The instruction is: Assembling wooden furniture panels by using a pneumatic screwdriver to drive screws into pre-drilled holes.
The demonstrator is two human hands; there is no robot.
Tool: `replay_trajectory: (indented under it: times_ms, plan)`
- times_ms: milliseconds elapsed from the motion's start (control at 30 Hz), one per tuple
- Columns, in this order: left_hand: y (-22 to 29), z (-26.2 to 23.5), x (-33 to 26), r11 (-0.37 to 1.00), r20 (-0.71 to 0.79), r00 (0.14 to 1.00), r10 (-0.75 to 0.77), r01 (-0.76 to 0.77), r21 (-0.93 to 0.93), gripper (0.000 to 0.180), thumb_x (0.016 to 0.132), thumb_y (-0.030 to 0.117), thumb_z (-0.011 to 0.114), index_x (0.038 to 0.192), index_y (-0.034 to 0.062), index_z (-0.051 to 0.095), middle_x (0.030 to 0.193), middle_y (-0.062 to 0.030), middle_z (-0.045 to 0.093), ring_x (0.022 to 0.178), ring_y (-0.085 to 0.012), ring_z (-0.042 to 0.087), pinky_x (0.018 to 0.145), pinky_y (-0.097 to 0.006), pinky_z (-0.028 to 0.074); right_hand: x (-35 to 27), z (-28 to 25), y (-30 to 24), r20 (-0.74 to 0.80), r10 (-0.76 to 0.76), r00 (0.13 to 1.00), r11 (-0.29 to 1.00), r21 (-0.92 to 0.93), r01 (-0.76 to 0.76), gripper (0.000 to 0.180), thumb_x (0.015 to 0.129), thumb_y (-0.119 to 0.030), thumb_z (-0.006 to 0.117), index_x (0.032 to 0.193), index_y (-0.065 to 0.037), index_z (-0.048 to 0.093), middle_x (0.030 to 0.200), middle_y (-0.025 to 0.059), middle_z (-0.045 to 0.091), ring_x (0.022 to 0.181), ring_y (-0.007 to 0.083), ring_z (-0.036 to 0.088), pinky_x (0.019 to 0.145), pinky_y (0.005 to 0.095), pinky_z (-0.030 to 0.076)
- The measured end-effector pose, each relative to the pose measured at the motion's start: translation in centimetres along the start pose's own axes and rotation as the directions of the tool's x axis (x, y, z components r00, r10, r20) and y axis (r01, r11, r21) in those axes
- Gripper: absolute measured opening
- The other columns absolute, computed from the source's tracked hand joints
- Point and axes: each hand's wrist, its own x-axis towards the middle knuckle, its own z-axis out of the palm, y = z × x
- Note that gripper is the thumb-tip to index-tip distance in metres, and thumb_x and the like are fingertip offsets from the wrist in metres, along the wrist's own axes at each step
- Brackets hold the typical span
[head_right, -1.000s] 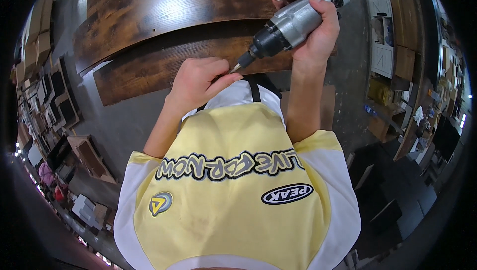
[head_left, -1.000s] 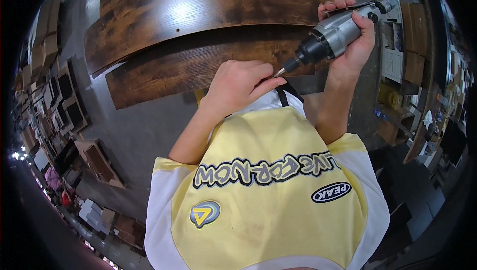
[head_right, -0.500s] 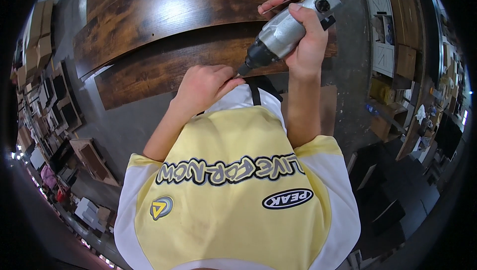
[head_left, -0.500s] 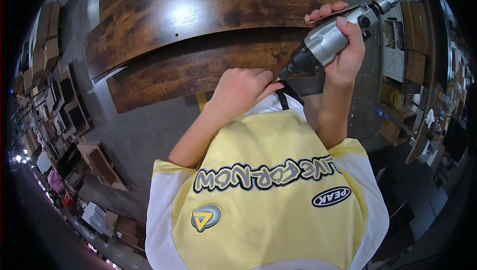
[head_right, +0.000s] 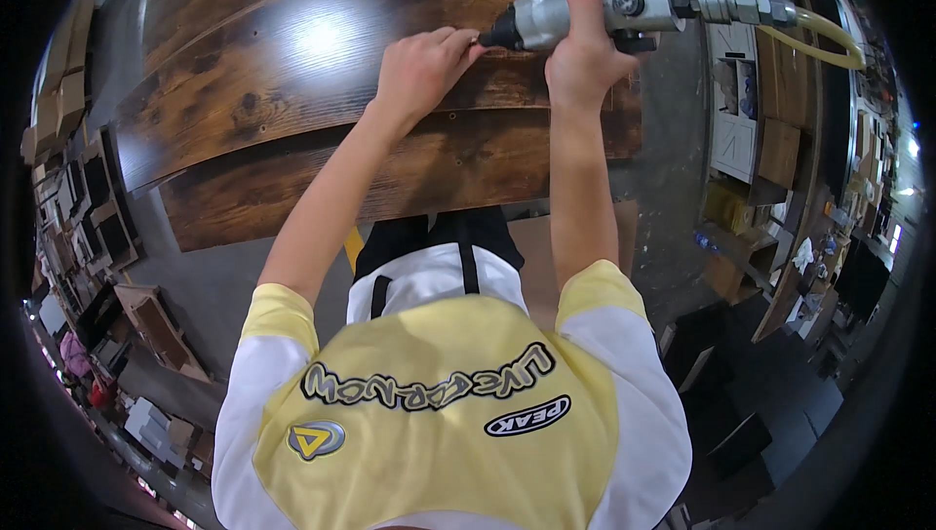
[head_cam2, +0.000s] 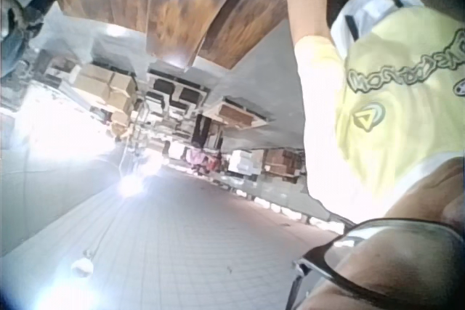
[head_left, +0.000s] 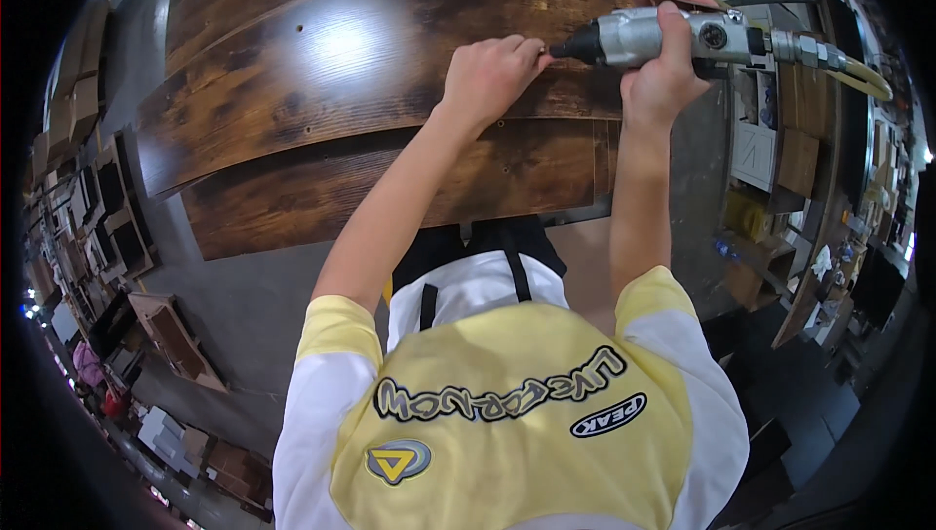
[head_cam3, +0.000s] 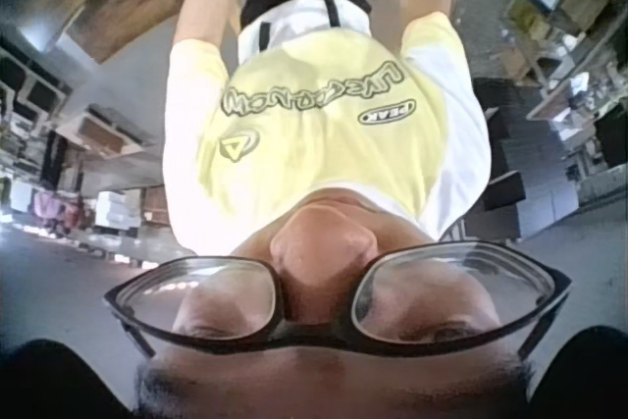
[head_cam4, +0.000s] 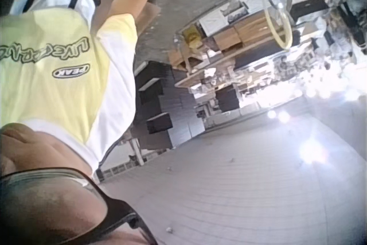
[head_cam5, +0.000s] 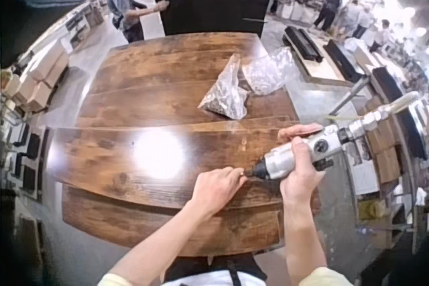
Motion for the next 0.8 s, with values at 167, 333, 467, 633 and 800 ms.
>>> replay_trajectory:
  times_ms: [167,333,467,633,800]
  plan:
    - [-1.4,3.3,2.4,0.995,-0.103,0.994,0.031,-0.021,0.098,0.020,0.083,0.031,0.069,0.091,0.0136,0.067,0.068,0.0006,0.060,0.060,-0.0173,0.064,0.050,-0.030,0.050,2.1,0.9,3.0,0.099,-0.134,0.986,0.991,-0.015,0.136,0.019,0.081,0.008,0.056,0.099,0.003,0.054,0.089,0.0169,0.065,0.081,0.0264,0.067,0.081,0.0398,0.057]
    - [-1.5,3.8,2.6,0.993,-0.156,0.988,0.003,0.016,0.118,0.021,0.084,0.031,0.068,0.095,0.0132,0.068,0.067,0.0007,0.060,0.059,-0.0167,0.063,0.049,-0.029,0.050,3.1,0.7,4.7,0.234,-0.107,0.966,0.989,-0.075,0.128,0.024,0.088,-0.001,0.058,0.110,-0.002,0.051,0.098,0.0098,0.060,0.089,0.0169,0.059,0.086,0.0344,0.050]
    - [-1.9,2.6,1.2,0.991,-0.171,0.981,-0.090,0.106,0.086,0.017,0.089,0.027,0.065,0.095,0.0126,0.070,0.067,-0.0001,0.062,0.055,-0.0184,0.061,0.047,-0.030,0.047,3.3,2.0,5.6,0.203,-0.106,0.973,0.994,0.010,0.106,0.023,0.086,0.003,0.058,0.108,-0.003,0.052,0.096,0.0079,0.059,0.092,0.0171,0.058,0.089,0.0342,0.048]
    - [-2.2,1.2,-0.6,0.988,-0.236,0.964,-0.125,0.142,0.059,0.012,0.088,0.022,0.067,0.087,0.0102,0.068,0.066,-0.0010,0.062,0.051,-0.0173,0.057,0.045,-0.028,0.044,4.7,3.1,6.4,0.273,-0.102,0.957,0.995,0.041,0.095,0.021,0.086,0.006,0.058,0.105,-0.003,0.054,0.095,0.0062,0.060,0.089,0.0139,0.058,0.084,0.0305,0.049]
    - [-2.1,0.4,-0.5,0.983,-0.210,0.961,-0.180,0.183,-0.005,0.022,0.090,0.023,0.065,0.074,0.0087,0.063,0.060,-0.0023,0.056,0.047,-0.0191,0.054,0.044,-0.030,0.040,5.4,3.3,6.7,0.296,-0.146,0.944,0.973,-0.131,0.191,0.016,0.087,0.005,0.058,0.101,-0.002,0.056,0.090,0.0051,0.061,0.082,0.0134,0.060,0.078,0.0304,0.051]
